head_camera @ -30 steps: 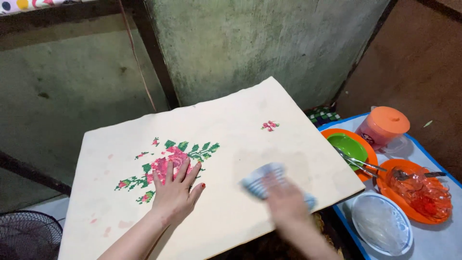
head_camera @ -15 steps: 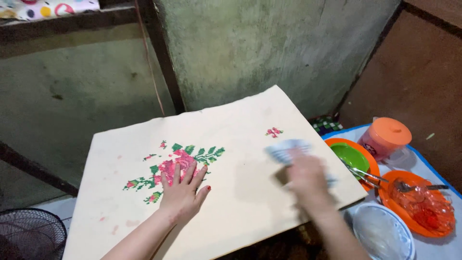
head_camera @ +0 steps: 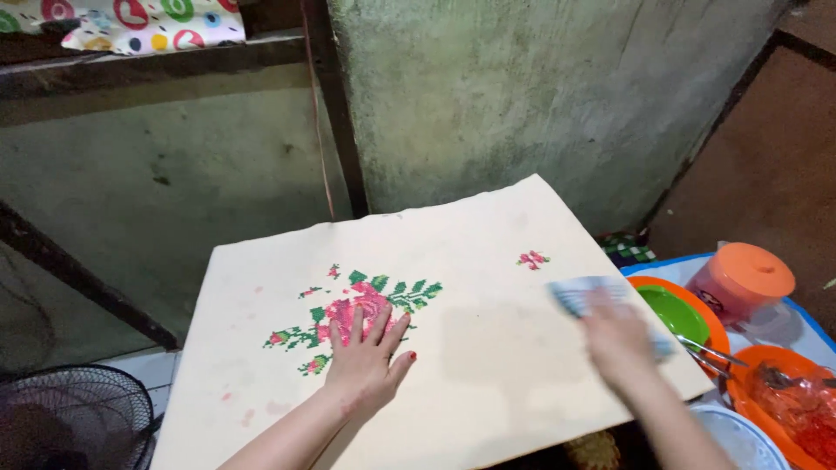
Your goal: The person wipes a floral-patterned tablecloth with a small cloth, moving methodically across the surface. They briefly set aside a bowl covered with plastic wrap and later place the cloth on a nearby tray.
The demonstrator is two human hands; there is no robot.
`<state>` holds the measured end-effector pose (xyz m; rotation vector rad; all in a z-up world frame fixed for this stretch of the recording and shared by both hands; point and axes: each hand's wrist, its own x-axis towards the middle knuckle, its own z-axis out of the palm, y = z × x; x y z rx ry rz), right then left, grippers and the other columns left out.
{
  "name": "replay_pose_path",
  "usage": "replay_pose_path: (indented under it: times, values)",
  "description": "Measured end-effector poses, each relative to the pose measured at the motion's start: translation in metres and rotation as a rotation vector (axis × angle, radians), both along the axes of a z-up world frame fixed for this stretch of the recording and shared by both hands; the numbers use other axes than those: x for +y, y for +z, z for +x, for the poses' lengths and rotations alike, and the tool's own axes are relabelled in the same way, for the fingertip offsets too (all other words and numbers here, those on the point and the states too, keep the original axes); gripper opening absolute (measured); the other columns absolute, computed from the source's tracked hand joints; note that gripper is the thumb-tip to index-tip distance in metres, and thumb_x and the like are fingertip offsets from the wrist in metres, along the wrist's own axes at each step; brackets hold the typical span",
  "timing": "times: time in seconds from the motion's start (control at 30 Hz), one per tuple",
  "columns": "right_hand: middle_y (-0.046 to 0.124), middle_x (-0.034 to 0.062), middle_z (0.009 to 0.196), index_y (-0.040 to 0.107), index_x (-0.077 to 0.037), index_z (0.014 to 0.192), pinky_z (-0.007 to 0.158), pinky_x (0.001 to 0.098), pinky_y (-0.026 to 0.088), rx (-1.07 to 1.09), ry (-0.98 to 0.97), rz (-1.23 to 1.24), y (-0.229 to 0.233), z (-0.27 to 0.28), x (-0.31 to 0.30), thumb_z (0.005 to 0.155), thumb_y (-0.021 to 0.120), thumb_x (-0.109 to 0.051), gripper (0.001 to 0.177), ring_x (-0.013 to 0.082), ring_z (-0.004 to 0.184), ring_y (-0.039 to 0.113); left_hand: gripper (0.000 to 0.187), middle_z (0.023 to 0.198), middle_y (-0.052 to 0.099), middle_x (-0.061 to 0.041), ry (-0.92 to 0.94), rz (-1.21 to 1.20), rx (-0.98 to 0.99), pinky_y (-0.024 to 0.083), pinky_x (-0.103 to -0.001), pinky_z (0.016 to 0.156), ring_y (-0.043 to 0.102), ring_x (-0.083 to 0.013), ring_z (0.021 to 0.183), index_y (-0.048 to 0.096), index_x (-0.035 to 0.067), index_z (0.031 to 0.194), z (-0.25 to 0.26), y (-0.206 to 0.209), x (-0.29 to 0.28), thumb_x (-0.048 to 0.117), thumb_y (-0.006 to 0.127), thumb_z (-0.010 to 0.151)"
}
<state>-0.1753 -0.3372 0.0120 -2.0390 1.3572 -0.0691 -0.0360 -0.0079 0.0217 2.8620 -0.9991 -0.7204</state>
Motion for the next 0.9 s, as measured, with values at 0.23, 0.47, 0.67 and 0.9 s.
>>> replay_pose_path:
  times: [0.23,0.47,0.67,0.9]
  values:
    - [0.062,0.0155,0.14,0.06,-0.013,0.135,0.105,0.0525,0.046,0.188,0.353,-0.698,-0.055,0.028,-0.08,0.092,0.048,-0.025,0.046,0.0409,0.126,0.056,0.074,0.175,-0.005,0.005,0.018,-0.105,0.04,-0.009,-0.068,0.122,-0.013,-0.0403,0.158,0.009,0.035,0.165,0.022,-0.013,0.006,0.064,0.021,0.099]
    - [0.057,0.0295,0.142,0.07,-0.004,0.112,0.085,0.055,0.046,-0.52,1.295,-0.983,-0.083,0.106,0.119,0.069,0.07,-0.023,0.047,0.043,0.095,0.059,0.062,0.174,-0.002,0.002,0.063,-0.072,-0.049,-0.005,-0.073,0.121,-0.012,-0.0416,0.158,0.01,0.037,0.164,0.035,-0.027,0.001,0.048,0.018,0.104]
    - [0.029,0.0287,0.163,0.052,-0.002,0.144,0.099,0.0578,0.042,-0.105,1.324,-0.984,-0.11,0.1,0.082,0.077,0.057,-0.013,0.068,0.051,0.121,0.053,0.067,0.174,-0.002,0.001,0.054,-0.092,-0.02,-0.009,-0.069,0.123,-0.012,-0.04,0.158,0.009,0.032,0.165,0.03,-0.014,0.006,0.053,0.016,0.102]
    - [0.034,0.0067,0.167,0.035,-0.02,0.157,0.098,0.052,0.053,0.391,0.697,-0.904,-0.088,0.089,-0.088,0.082,0.057,-0.02,0.078,0.0408,0.119,0.061,0.068,0.174,-0.007,0.001,0.04,-0.039,0.01,-0.01,-0.069,0.123,-0.014,-0.0393,0.159,0.005,0.032,0.166,0.029,0.003,0.005,0.056,0.014,0.103]
